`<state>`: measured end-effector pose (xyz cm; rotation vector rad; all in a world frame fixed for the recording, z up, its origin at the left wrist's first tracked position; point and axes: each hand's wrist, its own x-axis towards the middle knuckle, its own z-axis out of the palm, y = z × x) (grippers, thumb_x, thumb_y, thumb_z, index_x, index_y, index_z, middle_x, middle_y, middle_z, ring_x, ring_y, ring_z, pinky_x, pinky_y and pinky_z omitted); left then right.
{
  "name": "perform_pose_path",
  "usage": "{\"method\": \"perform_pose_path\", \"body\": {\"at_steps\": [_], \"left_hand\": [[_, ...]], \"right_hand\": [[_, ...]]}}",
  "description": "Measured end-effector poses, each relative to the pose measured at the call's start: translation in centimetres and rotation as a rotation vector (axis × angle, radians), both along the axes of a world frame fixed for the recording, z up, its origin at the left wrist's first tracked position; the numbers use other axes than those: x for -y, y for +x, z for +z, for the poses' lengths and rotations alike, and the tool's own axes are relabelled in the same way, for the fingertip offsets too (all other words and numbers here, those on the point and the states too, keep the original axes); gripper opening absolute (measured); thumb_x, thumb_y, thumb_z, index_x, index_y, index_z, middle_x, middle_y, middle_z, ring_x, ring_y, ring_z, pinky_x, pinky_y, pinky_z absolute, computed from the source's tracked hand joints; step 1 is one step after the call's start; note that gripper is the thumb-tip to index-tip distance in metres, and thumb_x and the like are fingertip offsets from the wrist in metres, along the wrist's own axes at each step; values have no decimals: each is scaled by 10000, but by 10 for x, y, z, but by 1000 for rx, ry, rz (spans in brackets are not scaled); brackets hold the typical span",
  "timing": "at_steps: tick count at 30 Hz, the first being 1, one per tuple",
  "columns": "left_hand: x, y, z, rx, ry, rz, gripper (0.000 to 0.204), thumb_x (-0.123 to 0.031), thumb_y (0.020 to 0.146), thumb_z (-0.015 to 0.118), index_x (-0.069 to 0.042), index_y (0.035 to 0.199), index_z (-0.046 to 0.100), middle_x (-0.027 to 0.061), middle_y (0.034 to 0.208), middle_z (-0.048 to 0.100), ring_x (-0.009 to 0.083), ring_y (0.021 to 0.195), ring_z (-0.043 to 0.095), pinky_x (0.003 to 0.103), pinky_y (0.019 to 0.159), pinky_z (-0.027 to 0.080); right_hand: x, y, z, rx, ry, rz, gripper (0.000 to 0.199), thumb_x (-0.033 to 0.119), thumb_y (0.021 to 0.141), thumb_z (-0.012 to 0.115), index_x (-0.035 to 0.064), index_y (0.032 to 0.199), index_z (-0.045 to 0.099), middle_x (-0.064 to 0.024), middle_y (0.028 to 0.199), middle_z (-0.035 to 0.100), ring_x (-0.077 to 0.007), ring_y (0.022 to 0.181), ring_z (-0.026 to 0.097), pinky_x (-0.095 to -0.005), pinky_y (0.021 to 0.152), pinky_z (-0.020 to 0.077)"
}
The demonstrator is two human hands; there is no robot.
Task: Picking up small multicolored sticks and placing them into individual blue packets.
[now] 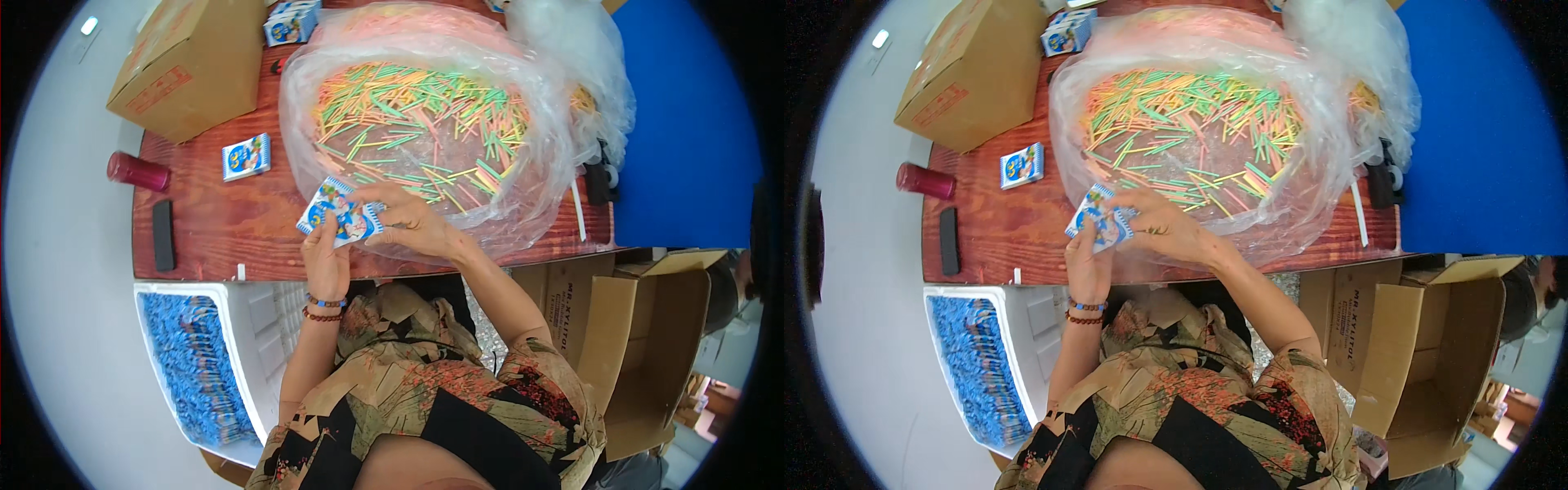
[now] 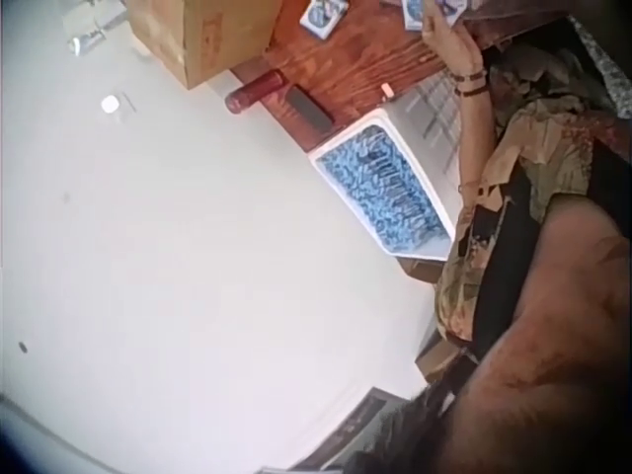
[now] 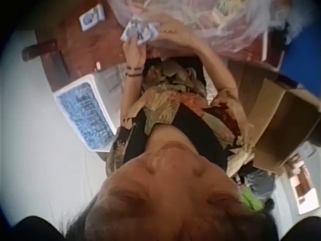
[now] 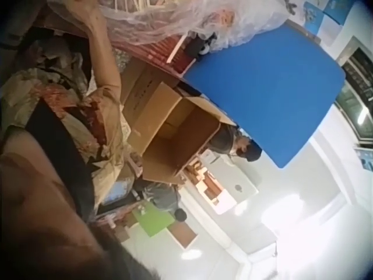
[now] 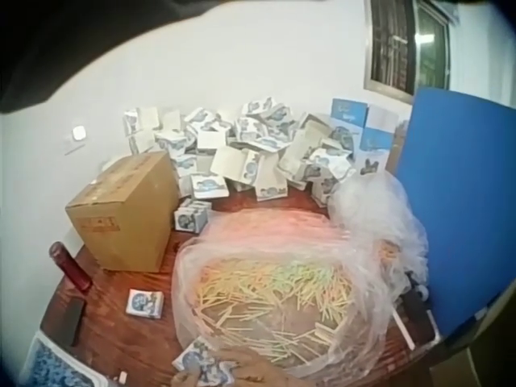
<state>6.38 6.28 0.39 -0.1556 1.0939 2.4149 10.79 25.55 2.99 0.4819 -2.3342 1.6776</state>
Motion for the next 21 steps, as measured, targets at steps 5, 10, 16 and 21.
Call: {"method": "perform_pose_path", "body": {"at_steps": [5,10,16,21], "left_hand": [[9,-3,-2,-14,-46,78,202,-177,964,571,3,1017,647,77,1038,675,163,938,653,334,831,535],[17,-6,-4,-6,-42,59,203,-200,970,563,-22,1020,648,56,1019,684,147,917,657,325,806,528],[6,-3,-3,-1,-63,50,207,-204,976,553,-25,1019,646,47,1022,679,135,918,651,322,796,525],[17,-6,0,-43,-93,54,204,-195,977,548,-20,1025,641,47,1032,676,133,926,646,319,800,523]], "right_hand": [[-70,4,-9,225,-257,-381,173,129,890,602,41,1001,702,-69,1118,661,-132,915,612,-285,826,481],[-179,2,-31,236,218,-814,153,101,899,588,-9,972,665,-78,920,668,-160,844,600,-298,768,473],[-246,-27,-42,-121,834,-796,232,23,807,590,22,1030,654,-143,1047,612,-317,983,572,-385,888,469],[-258,-49,-26,13,1082,-647,356,-5,756,578,56,1101,638,-143,1148,569,-335,1082,517,-399,964,432]]}}
